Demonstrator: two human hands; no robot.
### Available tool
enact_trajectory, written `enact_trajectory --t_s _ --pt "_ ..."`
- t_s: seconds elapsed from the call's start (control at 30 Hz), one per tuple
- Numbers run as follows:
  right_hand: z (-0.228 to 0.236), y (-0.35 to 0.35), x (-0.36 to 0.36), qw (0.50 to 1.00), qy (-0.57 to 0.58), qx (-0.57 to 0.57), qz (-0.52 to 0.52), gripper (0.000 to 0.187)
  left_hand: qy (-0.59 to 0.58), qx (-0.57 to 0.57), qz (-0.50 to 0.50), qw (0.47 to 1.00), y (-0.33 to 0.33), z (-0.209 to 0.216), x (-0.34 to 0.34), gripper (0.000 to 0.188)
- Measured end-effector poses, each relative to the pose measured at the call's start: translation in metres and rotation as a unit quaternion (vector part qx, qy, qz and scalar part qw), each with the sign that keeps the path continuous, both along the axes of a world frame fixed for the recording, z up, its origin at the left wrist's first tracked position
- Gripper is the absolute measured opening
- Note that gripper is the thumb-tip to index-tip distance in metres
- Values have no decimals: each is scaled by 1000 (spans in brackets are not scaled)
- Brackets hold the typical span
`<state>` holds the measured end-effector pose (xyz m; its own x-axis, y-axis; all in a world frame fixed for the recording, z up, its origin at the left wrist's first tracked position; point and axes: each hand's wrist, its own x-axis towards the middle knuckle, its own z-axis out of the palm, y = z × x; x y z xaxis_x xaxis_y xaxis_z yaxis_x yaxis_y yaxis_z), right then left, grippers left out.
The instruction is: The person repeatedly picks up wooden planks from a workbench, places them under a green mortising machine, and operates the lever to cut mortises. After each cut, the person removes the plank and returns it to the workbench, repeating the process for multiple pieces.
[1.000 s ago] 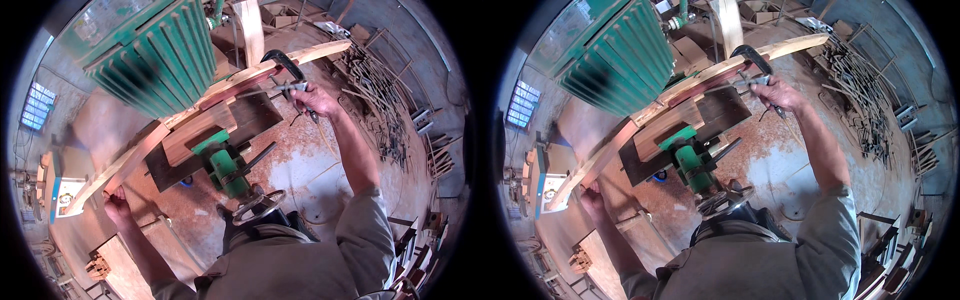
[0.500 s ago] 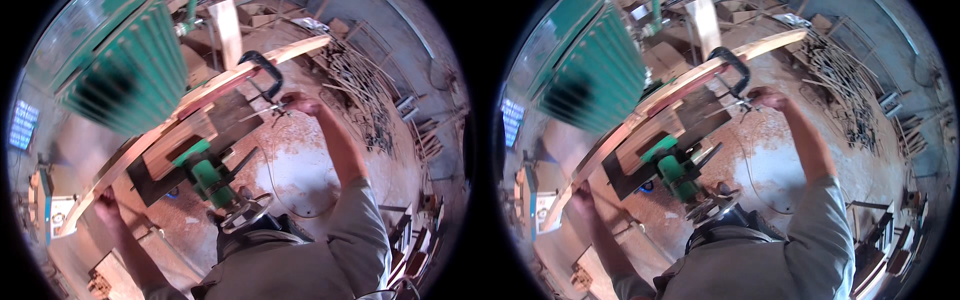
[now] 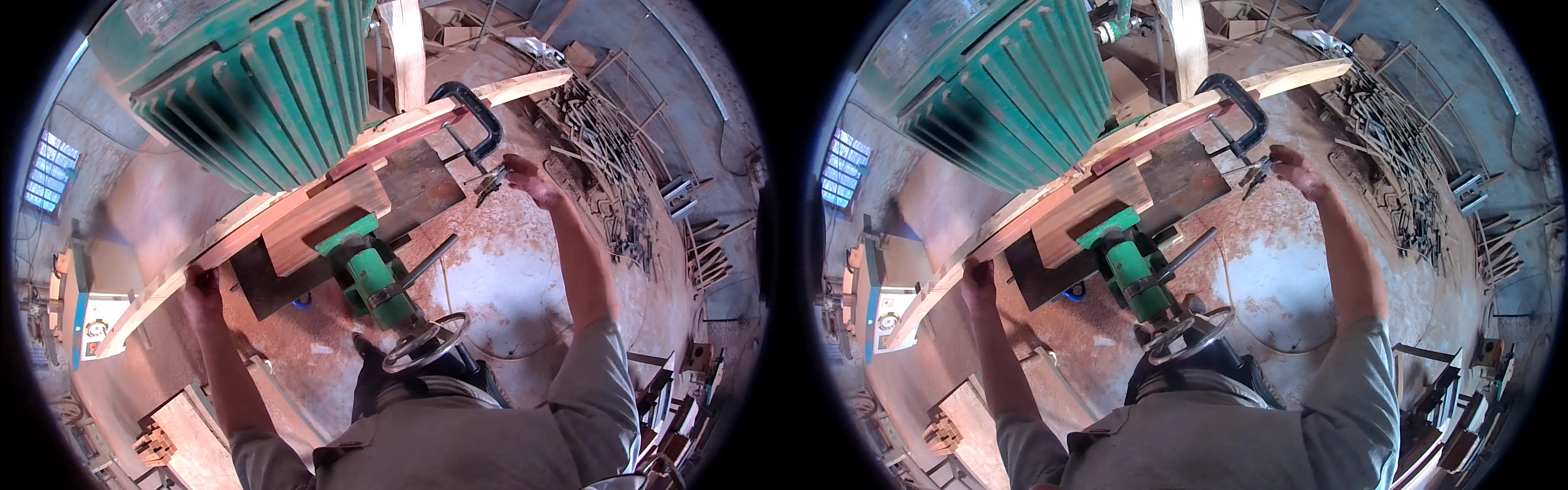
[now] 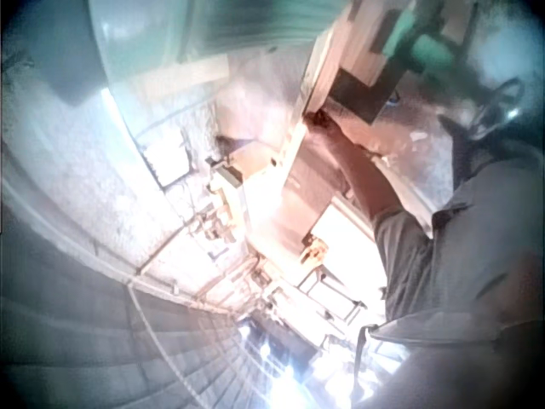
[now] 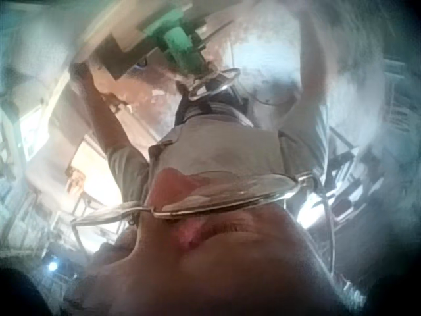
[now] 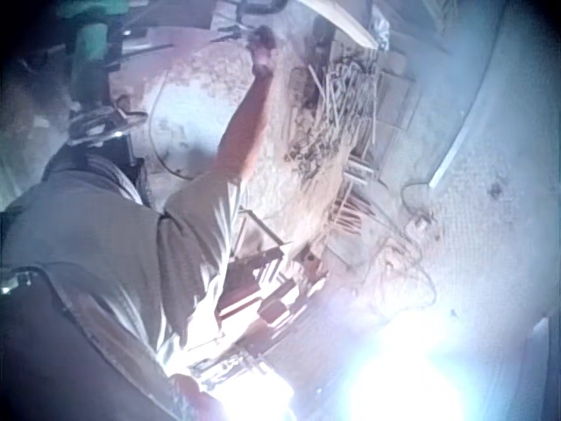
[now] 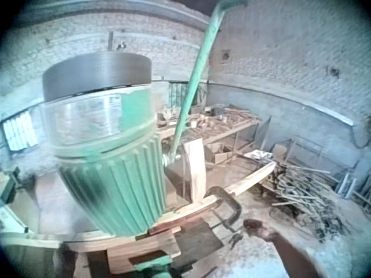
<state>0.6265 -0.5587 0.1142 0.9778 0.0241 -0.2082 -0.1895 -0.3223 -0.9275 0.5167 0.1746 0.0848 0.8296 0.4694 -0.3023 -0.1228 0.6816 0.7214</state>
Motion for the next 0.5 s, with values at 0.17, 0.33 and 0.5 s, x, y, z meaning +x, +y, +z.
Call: enact_trajectory --t_s 0.17,0.33,0.5 --pt "35 20 -21 984 -108 10 -143 35 42 28 -25 998 -3 -33 16 11" --pt "72 87 -96 977 -118 90 -151 27 97 20 21 995 -40 -39 25 19" --pt "27 142 -135 958 -37 204 -196 34 84 34 32 995 -52 -38 27 30"
